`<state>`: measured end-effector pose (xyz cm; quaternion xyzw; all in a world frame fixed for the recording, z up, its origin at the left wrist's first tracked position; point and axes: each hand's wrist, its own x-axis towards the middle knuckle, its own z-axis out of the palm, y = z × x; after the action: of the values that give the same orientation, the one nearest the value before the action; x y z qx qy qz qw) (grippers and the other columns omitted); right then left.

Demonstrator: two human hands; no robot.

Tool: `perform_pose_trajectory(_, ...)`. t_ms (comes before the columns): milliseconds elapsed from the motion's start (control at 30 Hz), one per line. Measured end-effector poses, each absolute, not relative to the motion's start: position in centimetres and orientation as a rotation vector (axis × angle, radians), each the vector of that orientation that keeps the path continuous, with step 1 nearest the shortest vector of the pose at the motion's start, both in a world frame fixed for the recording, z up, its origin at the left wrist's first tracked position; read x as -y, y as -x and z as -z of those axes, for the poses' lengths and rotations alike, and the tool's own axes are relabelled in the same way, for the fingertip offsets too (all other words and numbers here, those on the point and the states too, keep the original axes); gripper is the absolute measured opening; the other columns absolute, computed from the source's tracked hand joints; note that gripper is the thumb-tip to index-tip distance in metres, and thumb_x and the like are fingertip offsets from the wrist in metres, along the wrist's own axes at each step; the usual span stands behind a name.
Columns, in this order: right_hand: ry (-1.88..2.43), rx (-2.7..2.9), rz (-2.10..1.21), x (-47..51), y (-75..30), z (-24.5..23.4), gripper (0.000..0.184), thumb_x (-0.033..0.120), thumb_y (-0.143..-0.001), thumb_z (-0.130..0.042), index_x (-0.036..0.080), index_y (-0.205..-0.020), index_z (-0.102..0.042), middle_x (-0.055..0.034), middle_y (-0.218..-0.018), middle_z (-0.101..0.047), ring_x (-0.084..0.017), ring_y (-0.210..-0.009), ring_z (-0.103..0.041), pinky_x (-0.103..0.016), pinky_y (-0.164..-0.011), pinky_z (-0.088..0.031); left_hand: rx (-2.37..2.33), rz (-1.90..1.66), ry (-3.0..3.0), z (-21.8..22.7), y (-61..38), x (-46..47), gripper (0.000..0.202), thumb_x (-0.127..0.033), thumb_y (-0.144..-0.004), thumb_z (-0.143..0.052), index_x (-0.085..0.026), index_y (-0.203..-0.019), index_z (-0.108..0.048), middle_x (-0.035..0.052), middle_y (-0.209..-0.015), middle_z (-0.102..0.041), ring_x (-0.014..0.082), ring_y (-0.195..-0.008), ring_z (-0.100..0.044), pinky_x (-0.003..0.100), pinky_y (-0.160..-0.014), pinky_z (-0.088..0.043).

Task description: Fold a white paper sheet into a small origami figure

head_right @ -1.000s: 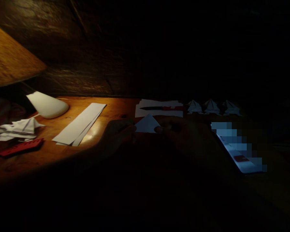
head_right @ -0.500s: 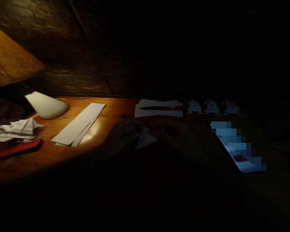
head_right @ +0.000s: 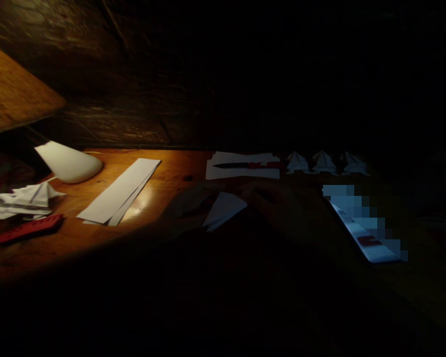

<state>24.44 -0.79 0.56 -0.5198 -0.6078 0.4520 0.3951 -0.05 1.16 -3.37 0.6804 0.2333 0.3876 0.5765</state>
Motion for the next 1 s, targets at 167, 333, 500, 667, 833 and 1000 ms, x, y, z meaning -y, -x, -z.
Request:
perform_pose_trajectory(167,1.147,1.603,-1.304,1.0,-24.5,-0.3,0.026,0.047,-0.093,-0.07,0.026,-0.106,-0.078,-0.0047,-0.111,-0.078,-0.022,-0.098,-0.072,-0.034,-0.082,-0.056,-0.698,-0.977,-1.674,2.5,-0.3,-1.3,0.031,-0.023,-0.085,-0.074,-0.021,-0.115,-0.072,0.0066,-0.117,-0.074,0.0217,-0.108,-0.07,0.032,-0.093,-0.055)
perform_pose_trajectory(333,0.984,1.681,-1.412,0.9,-24.7,0.6,0.039,0.036,-0.083,-0.082,0.027,-0.12,-0.072,-0.0047,-0.123,-0.075,-0.024,-0.109,-0.071,-0.04,-0.095,-0.056,-0.903,-1.022,-1.666,2.5,-0.4,-1.6,0.018,-0.033,-0.087,-0.071,-0.018,-0.095,-0.075,0.0066,-0.096,-0.077,0.0212,-0.091,-0.072,0.031,-0.08,-0.059)
perform_pose_trajectory(500,1.015,1.73,-1.413,0.8,-24.6,0.7,0.036,0.028,-0.081,-0.083,0.026,-0.116,-0.074,-0.0034,-0.113,-0.078,-0.023,-0.102,-0.073,-0.04,-0.092,-0.057,-0.946,-1.058,-1.524,3.1,-0.8,-1.6,0.018,-0.034,-0.09,-0.068,-0.017,-0.093,-0.074,0.0061,-0.09,-0.077,0.0203,-0.087,-0.072,0.031,-0.075,-0.058)
perform_pose_trajectory(667,1.044,1.755,-1.318,0.9,-24.6,1.4,0.036,0.029,-0.087,-0.078,0.027,-0.123,-0.073,-0.0039,-0.114,-0.079,-0.023,-0.1,-0.074,-0.04,-0.09,-0.058,-0.951,-1.086,-1.56,2.9,-0.8,-1.7,0.016,-0.033,-0.088,-0.072,-0.017,-0.088,-0.073,0.0059,-0.091,-0.075,0.0196,-0.087,-0.071,0.029,-0.075,-0.056)
perform_pose_trajectory(833,1.033,1.761,-1.291,0.9,-24.5,1.7,0.033,0.029,-0.087,-0.078,0.032,-0.12,-0.075,-0.0022,-0.116,-0.079,-0.025,-0.103,-0.075,-0.041,-0.09,-0.059,-0.927,-1.107,-1.473,3.3,-0.9,-1.7,0.015,-0.031,-0.086,-0.073,-0.016,-0.083,-0.071,0.0051,-0.089,-0.074,0.0181,-0.084,-0.069,0.028,-0.073,-0.056)
perform_pose_trajectory(1000,1.007,1.749,-1.262,1.0,-24.3,1.3,0.039,0.025,-0.085,-0.079,0.031,-0.122,-0.071,-0.0027,-0.126,-0.075,-0.025,-0.112,-0.072,-0.042,-0.096,-0.058,-0.884,-1.105,-1.205,3.9,-1.0,-1.7,0.017,-0.03,-0.082,-0.076,-0.018,-0.093,-0.073,0.0032,-0.091,-0.074,0.0162,-0.083,-0.07,0.027,-0.074,-0.057)
